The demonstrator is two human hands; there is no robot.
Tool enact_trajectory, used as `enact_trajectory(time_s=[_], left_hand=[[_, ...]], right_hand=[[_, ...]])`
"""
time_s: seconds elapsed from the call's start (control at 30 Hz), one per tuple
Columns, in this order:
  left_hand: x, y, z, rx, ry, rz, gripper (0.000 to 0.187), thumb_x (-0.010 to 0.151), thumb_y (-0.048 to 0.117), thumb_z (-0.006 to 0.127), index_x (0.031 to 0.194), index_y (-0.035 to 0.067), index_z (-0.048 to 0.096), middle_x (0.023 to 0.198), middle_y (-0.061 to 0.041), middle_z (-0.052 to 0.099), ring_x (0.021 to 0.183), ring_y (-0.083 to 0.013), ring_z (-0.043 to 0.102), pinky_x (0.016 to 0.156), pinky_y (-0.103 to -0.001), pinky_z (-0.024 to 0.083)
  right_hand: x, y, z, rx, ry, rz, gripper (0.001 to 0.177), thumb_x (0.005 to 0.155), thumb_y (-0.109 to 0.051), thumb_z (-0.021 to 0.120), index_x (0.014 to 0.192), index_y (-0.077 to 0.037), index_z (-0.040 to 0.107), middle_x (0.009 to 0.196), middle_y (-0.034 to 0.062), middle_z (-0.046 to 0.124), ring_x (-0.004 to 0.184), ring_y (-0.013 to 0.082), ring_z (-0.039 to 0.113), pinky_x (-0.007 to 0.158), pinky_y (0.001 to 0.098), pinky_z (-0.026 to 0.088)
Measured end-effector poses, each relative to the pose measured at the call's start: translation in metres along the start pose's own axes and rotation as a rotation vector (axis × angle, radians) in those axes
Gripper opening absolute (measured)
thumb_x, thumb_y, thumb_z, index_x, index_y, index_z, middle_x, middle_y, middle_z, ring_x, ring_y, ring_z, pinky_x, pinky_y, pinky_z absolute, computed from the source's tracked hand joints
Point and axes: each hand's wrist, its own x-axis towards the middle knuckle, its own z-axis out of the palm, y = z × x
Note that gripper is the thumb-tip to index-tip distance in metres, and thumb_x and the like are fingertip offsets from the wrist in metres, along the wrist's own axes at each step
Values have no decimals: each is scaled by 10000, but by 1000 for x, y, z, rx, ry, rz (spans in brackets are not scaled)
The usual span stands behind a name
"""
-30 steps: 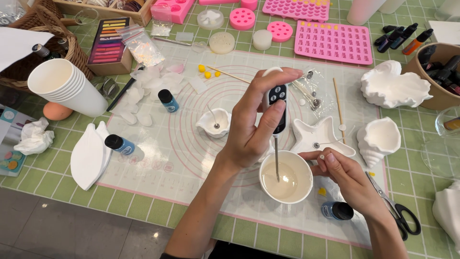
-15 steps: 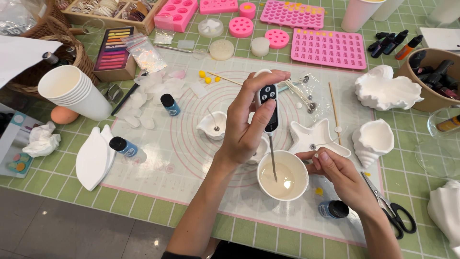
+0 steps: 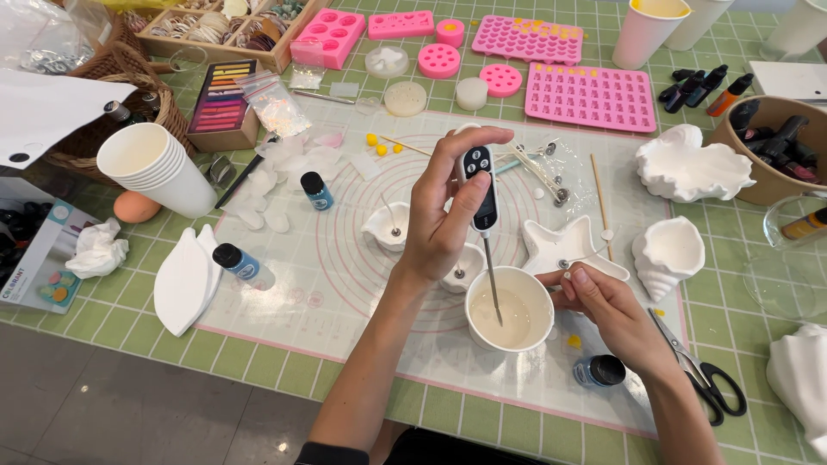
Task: The recorder measures the temperature of melted wax, cleans a digital thermometer, and adds blue dye to a cup of wax.
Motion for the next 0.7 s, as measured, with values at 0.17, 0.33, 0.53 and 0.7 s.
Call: enact_trajectory(time_s=[0.17,0.33,0.53,0.7], left_hand=[[0,-4,0,-12,12,-20,358,1089,54,505,1446,65,533,1351,-41,607,905,-28,505,771,-177,466],[1,-6,0,3,19,-10,320,1146,91,454,1458,49,507,1373,-56,630,880,-24,509,846,-178,454],[2,-8,-2,-77,35,-52,356,1161,158,451,1499,56,501,1364,-76,624,936,-68,589,935,-250,533],[1,-10,-1,-67,46,-37,442,1201,325,400,1557,78,490,1355,-89,645,938,-97,653,951,-274,568]], right_hand=[[0,2,0,-1,5,10,425,1097,-339,365,858,-29,530,1162,183,706,1017,186,673,960,413,563],[1,1,0,-2,6,9,428,1105,-340,368,863,-27,532,1132,183,697,1025,183,668,960,416,560],[1,-2,2,9,5,19,422,1086,-339,366,842,-28,516,1172,172,714,1026,198,677,953,419,565],[1,3,-1,2,1,6,419,1097,-329,379,845,-23,516,1140,189,699,1060,199,669,964,421,566]])
